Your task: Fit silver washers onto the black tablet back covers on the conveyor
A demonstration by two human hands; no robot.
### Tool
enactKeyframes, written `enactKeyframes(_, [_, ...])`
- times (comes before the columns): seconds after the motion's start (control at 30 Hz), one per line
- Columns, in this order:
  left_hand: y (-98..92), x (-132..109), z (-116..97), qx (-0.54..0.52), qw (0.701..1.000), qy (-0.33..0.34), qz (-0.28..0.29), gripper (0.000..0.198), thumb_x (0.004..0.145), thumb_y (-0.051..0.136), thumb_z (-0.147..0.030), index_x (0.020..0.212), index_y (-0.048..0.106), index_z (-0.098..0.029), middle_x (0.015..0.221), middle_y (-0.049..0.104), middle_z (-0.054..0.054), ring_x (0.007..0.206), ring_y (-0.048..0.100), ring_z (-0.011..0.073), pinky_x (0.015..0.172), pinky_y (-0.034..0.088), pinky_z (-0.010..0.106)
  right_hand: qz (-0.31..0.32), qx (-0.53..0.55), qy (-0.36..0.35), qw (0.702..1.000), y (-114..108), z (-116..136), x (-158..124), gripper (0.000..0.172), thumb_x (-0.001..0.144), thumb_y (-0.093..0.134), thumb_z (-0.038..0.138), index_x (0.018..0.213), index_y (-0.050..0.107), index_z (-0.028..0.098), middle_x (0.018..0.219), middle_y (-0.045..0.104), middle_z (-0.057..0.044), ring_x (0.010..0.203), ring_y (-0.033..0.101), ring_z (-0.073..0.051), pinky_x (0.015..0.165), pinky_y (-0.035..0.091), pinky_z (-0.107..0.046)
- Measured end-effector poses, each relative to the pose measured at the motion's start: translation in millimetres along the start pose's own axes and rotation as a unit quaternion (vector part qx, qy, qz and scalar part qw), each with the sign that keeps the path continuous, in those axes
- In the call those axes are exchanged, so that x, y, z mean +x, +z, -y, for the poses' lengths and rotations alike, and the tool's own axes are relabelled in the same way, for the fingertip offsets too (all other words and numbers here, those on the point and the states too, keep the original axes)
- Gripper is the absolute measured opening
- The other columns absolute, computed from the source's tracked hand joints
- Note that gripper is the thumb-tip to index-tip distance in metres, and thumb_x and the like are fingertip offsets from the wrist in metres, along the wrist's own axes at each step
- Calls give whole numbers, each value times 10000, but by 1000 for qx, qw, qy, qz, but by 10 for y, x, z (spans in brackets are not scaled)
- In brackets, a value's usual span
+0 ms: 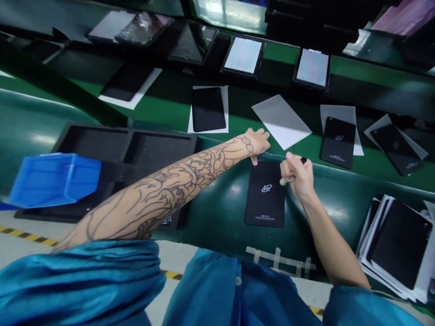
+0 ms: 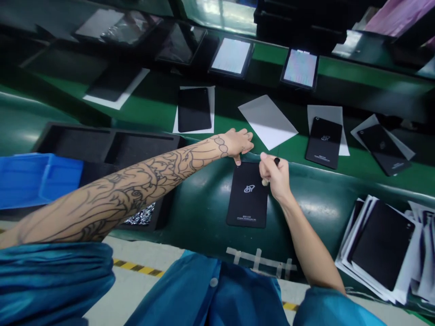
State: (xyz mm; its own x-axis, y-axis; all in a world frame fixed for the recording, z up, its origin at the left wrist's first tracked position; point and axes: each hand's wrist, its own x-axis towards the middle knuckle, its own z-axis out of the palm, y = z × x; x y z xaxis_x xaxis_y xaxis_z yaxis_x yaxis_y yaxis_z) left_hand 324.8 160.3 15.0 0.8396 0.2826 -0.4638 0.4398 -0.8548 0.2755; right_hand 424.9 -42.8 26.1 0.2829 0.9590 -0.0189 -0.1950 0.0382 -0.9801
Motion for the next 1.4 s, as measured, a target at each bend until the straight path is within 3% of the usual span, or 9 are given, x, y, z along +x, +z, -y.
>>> enactKeyframes(0.2, [138, -393, 51, -130, 985, -87, -75, 514, 651, 1034, -477, 927, 720, -178, 1280, 561, 144, 1259, 457, 398, 1082, 459, 599, -21, 25, -101, 994, 563, -161, 427, 744, 989, 655, 677, 523, 236, 276, 446, 223, 74, 397, 259, -96, 387, 270, -278])
enactKeyframes(0.3, [371, -992, 73, -127, 960, -66, -242, 380, 897, 863, -436, 1145, 696, -201, 1357, 538, 148, 1257, 503, 362, 1075, 486, 548, -38, 8, -123, 992, 715, -296, 550, 772, 980, 609, 755, 532, 201, 277, 443, 193, 82, 388, 233, -91, 394, 233, -284])
enactKeyframes(0.37, [617, -1542, 95, -110, 910, -102, -386, 302, 1010, 736, -411, 1221, 673, -205, 1422, 527, 161, 1312, 500, 369, 1130, 451, 560, -44, 10, -140, 989, 749, -360, 598, 788, 971, 600, 786, 538, 184, 275, 443, 162, 90, 387, 200, -89, 399, 199, -287])
enactKeyframes(0.43, [911, -2154, 140, -99, 873, -146, -454, 243, 1066, 637, -405, 1218, 673, -219, 1363, 585, 139, 1331, 525, 363, 1170, 422, 561, -34, 8, -146, 989, 756, -395, 616, 791, 972, 614, 777, 535, 187, 275, 440, 161, 90, 388, 193, -90, 403, 184, -290])
enactKeyframes(0.53, [1378, -2981, 249, -97, 861, -257, -428, 311, 1074, 556, -473, 1231, 692, -241, 1241, 649, 130, 1199, 610, 367, 1088, 481, 538, 2, -4, -134, 991, 768, -403, 591, 781, 987, 651, 718, 516, 211, 277, 438, 211, 75, 394, 231, -96, 403, 196, -295])
enactKeyframes(0.63, [1764, -3463, 337, -119, 879, -309, -344, 376, 1062, 509, -532, 1273, 701, -288, 1213, 706, 132, 1086, 659, 363, 949, 515, 473, 19, -15, -125, 992, 806, -394, 534, 767, 1002, 668, 675, 505, 243, 274, 450, 226, 69, 405, 245, -98, 412, 200, -300])
enactKeyframes(0.77, [1945, -3588, 349, -132, 892, -327, -282, 372, 1068, 449, -512, 1189, 713, -279, 1156, 762, 116, 1023, 677, 368, 845, 488, 452, 7, -27, -143, 989, 842, -431, 455, 749, 1041, 639, 642, 524, 254, 260, 473, 213, 71, 424, 230, -92, 448, 187, -307])
enactKeyframes(1.03, [1767, -3562, 353, -197, 888, -307, -281, 360, 1044, 458, -469, 1079, 769, -289, 1154, 800, 100, 1031, 715, 359, 974, 525, 534, 25, -118, -172, 978, 766, -574, 417, 707, 1073, 599, 620, 586, 245, 250, 519, 240, 63, 475, 246, -95, 505, 224, -315])
enactKeyframes(1.4, [1670, -3562, 171, -190, 833, -353, -382, 352, 1045, 446, -503, 1131, 763, -375, 1115, 756, 32, 1054, 710, 353, 1019, 565, 520, -3, -81, -150, 985, 783, -605, 449, 669, 1083, 622, 530, 578, 289, 243, 526, 274, 52, 476, 265, -109, 520, 214, -329])
